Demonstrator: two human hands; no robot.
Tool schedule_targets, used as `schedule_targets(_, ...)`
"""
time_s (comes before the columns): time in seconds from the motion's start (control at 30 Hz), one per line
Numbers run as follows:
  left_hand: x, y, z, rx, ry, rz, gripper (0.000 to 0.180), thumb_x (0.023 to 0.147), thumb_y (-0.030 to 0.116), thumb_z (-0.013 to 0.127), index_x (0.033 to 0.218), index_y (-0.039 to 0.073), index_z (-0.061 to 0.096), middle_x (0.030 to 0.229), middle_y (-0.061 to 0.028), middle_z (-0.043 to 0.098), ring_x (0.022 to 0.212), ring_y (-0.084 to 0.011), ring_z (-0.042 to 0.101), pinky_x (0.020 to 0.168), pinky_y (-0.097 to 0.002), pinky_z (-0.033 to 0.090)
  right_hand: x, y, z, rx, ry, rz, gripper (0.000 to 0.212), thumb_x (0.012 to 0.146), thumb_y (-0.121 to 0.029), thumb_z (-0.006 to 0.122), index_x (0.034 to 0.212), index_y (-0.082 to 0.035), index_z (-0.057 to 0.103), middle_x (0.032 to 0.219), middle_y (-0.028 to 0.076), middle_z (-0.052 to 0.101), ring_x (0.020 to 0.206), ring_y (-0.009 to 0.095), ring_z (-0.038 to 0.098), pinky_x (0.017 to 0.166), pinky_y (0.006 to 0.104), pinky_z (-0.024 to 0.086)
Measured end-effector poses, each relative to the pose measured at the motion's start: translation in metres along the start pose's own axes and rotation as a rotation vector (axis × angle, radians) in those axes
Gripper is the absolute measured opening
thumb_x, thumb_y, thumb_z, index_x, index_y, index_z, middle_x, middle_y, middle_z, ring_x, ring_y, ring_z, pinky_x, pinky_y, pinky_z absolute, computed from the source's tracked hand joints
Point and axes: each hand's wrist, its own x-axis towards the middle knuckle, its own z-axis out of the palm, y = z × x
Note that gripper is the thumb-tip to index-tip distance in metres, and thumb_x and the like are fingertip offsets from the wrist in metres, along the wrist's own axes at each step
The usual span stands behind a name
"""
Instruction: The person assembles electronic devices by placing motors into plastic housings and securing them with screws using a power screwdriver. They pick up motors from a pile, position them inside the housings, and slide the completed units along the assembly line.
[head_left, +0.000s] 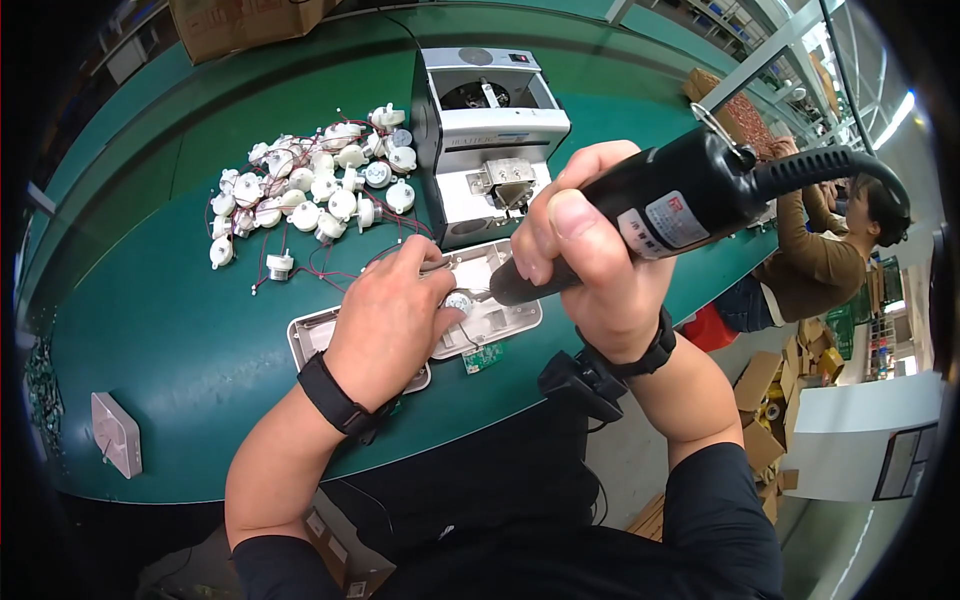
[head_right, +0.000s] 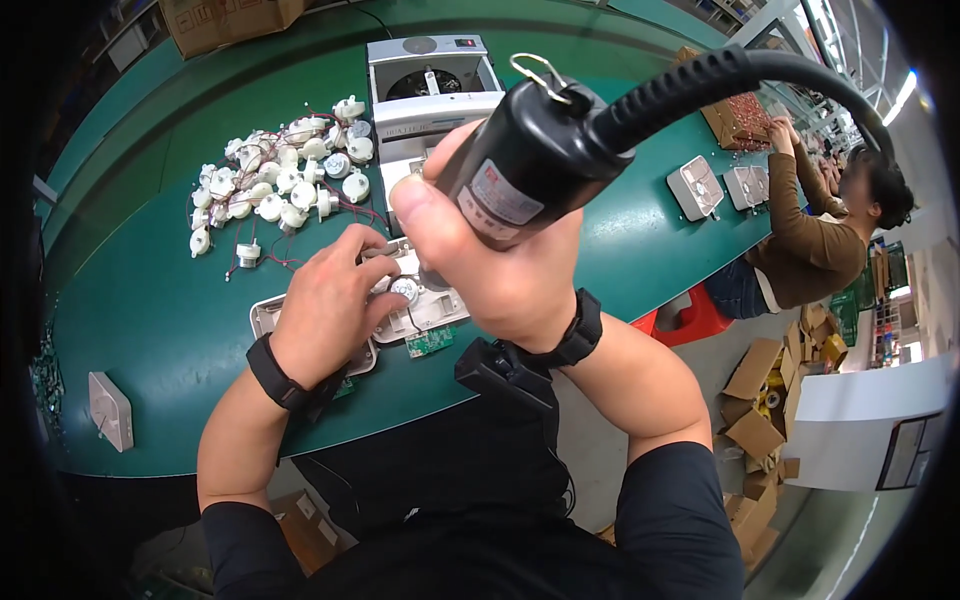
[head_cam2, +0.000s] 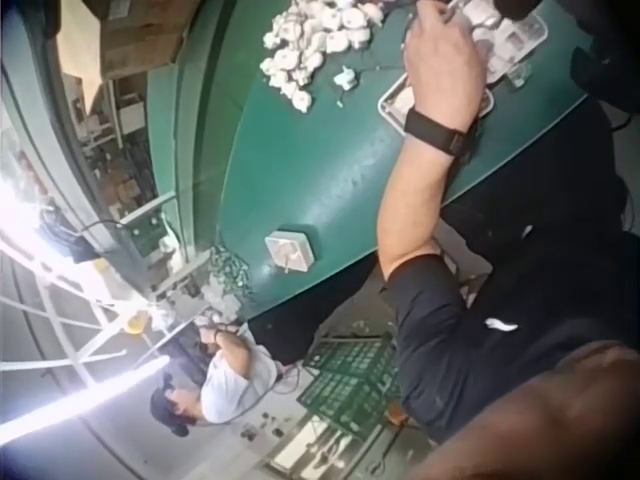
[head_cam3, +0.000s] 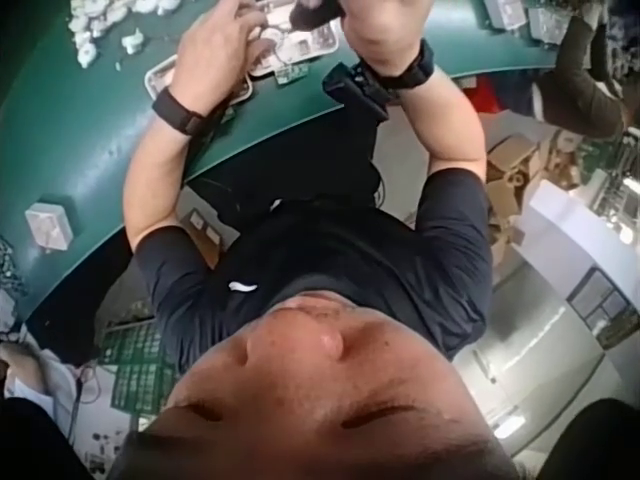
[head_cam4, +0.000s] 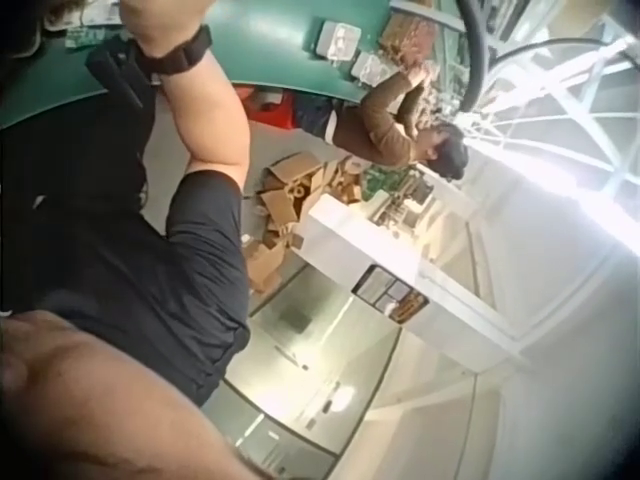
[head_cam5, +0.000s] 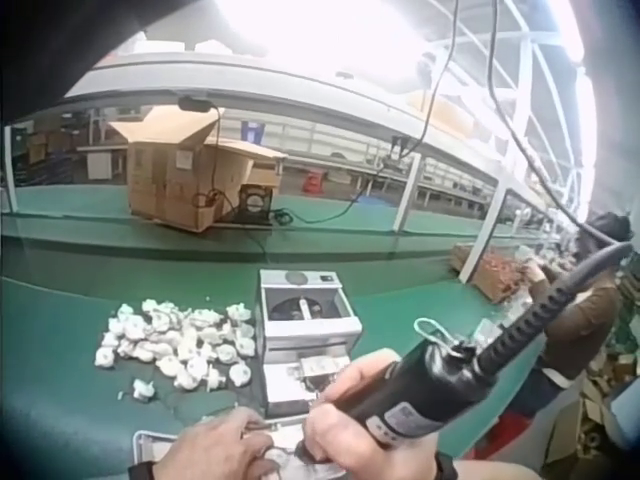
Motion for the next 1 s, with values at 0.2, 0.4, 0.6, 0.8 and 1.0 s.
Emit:
schedule_targets(0.2,0.000,-0.001,0.002,0.031,0.023,0.008,0.027,0.073,0.016,0.082,0.094,0.005,0.070,0.108,-0.0075,0.059,0.092,-0.0286,0.065,0.078,-0.0407,0.054,0.002,0.016,0.002,-0.003,-0.014,-0.038,0.020,0.092,-0.010,0.060,0.106,-0.003,0.047,0.070,0.009,0.055,0.056,0.016,0.053,0.056,0.0345,0.048)
schedule_targets(0.4,0.001,0.002,0.001,0.012,0.015,-0.015,0.023,0.073,0.015,0.081,0.087,0.003,0.068,0.105,-0.0091,0.058,0.094,-0.0277,0.064,0.083,-0.0416,0.053,0.004,0.018,0.007,-0.035,-0.026,-0.042,0.020,0.091,-0.008,0.061,0.104,-0.002,0.046,0.068,0.009,0.055,0.055,0.016,0.053,0.055,0.0339,0.047)
schedule_targets(0.6,0.001,0.002,0.000,-0.004,0.016,-0.034,0.023,0.072,0.014,0.082,0.087,0.003,0.068,0.105,-0.0087,0.058,0.094,-0.0275,0.064,0.083,-0.0417,0.053,0.003,0.017,0.015,-0.033,-0.048,-0.057,0.020,0.091,-0.006,0.062,0.102,-0.002,0.046,0.069,0.009,0.056,0.056,0.014,0.053,0.055,0.0323,0.048)
schedule_targets(0.8,0.002,0.000,0.003,-0.024,0.032,-0.049,0.024,0.071,0.014,0.082,0.086,0.003,0.068,0.104,-0.0084,0.058,0.094,-0.0275,0.064,0.082,-0.0412,0.054,-0.009,0.023,0.013,-0.061,-0.068,-0.086,0.020,0.091,-0.005,0.063,0.100,-0.002,0.045,0.071,0.009,0.058,0.056,0.013,0.054,0.055,0.0306,0.049)
schedule_targets(1.0,0.002,-0.003,0.005,-0.044,0.057,-0.013,0.023,0.071,0.013,0.083,0.087,0.004,0.069,0.104,-0.0083,0.058,0.094,-0.0278,0.064,0.080,-0.0407,0.054,-0.007,0.026,0.017,-0.067,-0.065,-0.120,0.020,0.090,-0.004,0.064,0.099,-0.002,0.047,0.072,0.007,0.058,0.058,0.011,0.055,0.056,0.0284,0.048)
